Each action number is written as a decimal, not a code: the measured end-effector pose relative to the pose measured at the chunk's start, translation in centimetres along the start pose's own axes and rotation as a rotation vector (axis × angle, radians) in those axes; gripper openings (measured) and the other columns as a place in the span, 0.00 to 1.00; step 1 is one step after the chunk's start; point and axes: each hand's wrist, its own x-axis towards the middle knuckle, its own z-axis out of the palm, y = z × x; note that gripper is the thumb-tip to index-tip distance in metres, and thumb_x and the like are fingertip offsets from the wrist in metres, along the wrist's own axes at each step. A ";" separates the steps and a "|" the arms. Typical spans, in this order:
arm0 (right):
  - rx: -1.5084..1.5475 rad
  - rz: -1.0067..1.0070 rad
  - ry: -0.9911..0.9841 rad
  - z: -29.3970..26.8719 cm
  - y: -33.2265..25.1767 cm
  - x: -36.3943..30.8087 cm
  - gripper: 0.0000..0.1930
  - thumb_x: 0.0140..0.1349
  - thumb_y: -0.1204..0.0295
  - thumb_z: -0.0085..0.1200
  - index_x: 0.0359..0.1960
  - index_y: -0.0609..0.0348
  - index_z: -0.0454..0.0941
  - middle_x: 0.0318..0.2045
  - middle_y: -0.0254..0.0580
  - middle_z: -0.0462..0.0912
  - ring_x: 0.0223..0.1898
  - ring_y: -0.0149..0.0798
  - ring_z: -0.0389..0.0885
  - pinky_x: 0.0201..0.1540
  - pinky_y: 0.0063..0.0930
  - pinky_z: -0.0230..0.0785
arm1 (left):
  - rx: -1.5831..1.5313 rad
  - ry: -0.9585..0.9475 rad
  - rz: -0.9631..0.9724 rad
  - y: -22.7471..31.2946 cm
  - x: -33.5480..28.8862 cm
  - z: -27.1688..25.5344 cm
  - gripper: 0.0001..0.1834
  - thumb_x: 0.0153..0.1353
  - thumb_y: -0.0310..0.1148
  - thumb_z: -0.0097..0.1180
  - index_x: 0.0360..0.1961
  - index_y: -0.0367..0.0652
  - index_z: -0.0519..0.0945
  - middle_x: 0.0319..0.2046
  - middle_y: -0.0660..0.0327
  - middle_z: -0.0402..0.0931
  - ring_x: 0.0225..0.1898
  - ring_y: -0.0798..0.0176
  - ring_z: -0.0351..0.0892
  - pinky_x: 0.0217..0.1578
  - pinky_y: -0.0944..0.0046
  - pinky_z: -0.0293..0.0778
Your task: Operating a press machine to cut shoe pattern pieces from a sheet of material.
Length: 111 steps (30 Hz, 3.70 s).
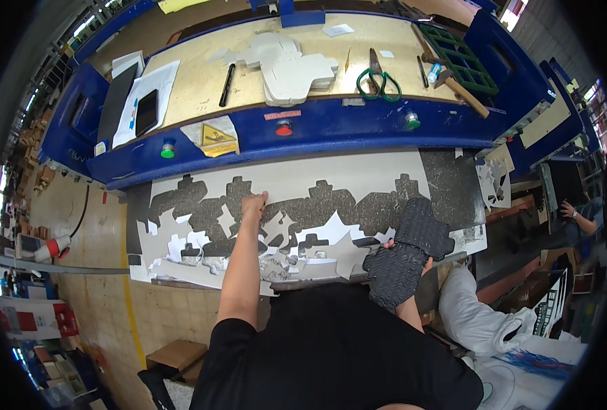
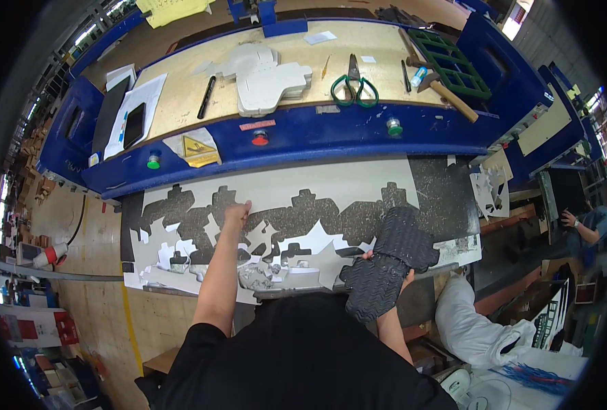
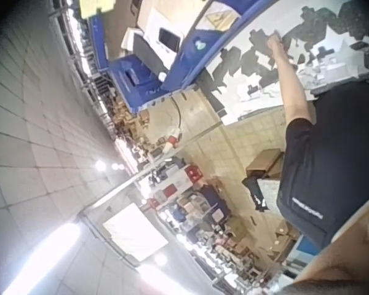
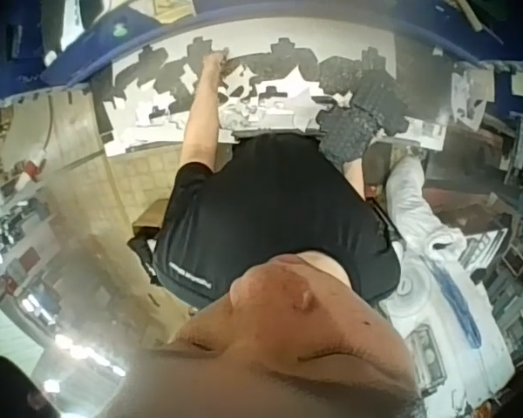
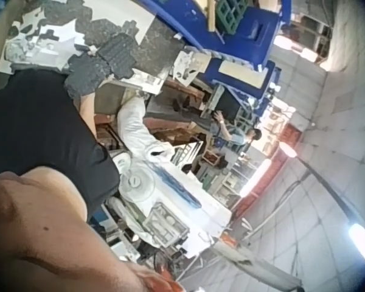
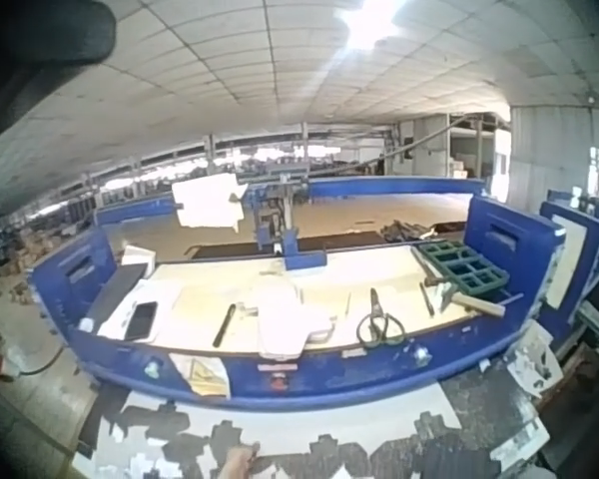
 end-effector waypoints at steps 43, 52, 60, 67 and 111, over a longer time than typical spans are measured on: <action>-2.291 0.130 -1.206 9.3 40.4 30.3 0.56 0.31 0.61 0.73 0.70 0.39 0.58 0.59 0.56 0.64 0.64 0.58 0.58 0.64 0.51 0.51 | -0.691 0.370 -0.071 -20.2 -18.8 -17.4 0.15 0.63 0.33 0.62 0.23 0.37 0.75 0.16 0.60 0.76 0.17 0.66 0.80 0.16 0.71 0.70; -2.203 0.230 -1.178 9.7 40.7 30.0 0.55 0.32 0.66 0.72 0.69 0.35 0.58 0.62 0.52 0.61 0.70 0.55 0.52 0.69 0.51 0.44 | -0.727 0.400 0.182 -16.9 -21.7 -17.8 0.15 0.67 0.35 0.58 0.24 0.43 0.71 0.16 0.65 0.74 0.17 0.74 0.74 0.20 0.75 0.65; -2.141 0.259 -1.174 8.9 40.6 30.1 0.55 0.31 0.67 0.72 0.69 0.34 0.59 0.63 0.53 0.60 0.70 0.54 0.52 0.69 0.49 0.43 | -1.023 0.410 0.032 -17.7 -18.8 -12.4 0.14 0.69 0.36 0.56 0.26 0.43 0.72 0.18 0.64 0.75 0.18 0.70 0.77 0.21 0.74 0.68; -2.117 0.223 -1.168 9.3 40.1 30.6 0.55 0.32 0.66 0.73 0.69 0.37 0.60 0.62 0.54 0.61 0.70 0.56 0.52 0.69 0.49 0.44 | -0.136 0.303 -0.049 -18.4 -19.5 -17.2 0.19 0.65 0.41 0.59 0.24 0.36 0.78 0.16 0.58 0.80 0.12 0.70 0.74 0.15 0.69 0.68; -1.829 -0.149 0.417 3.3 34.8 26.0 0.29 0.50 0.60 0.68 0.50 0.65 0.77 0.39 0.52 0.81 0.42 0.50 0.81 0.49 0.38 0.73 | 0.874 0.016 0.733 -3.0 -0.2 -27.3 0.45 0.36 0.57 0.74 0.62 0.67 0.75 0.74 0.52 0.45 0.76 0.42 0.34 0.66 0.27 0.25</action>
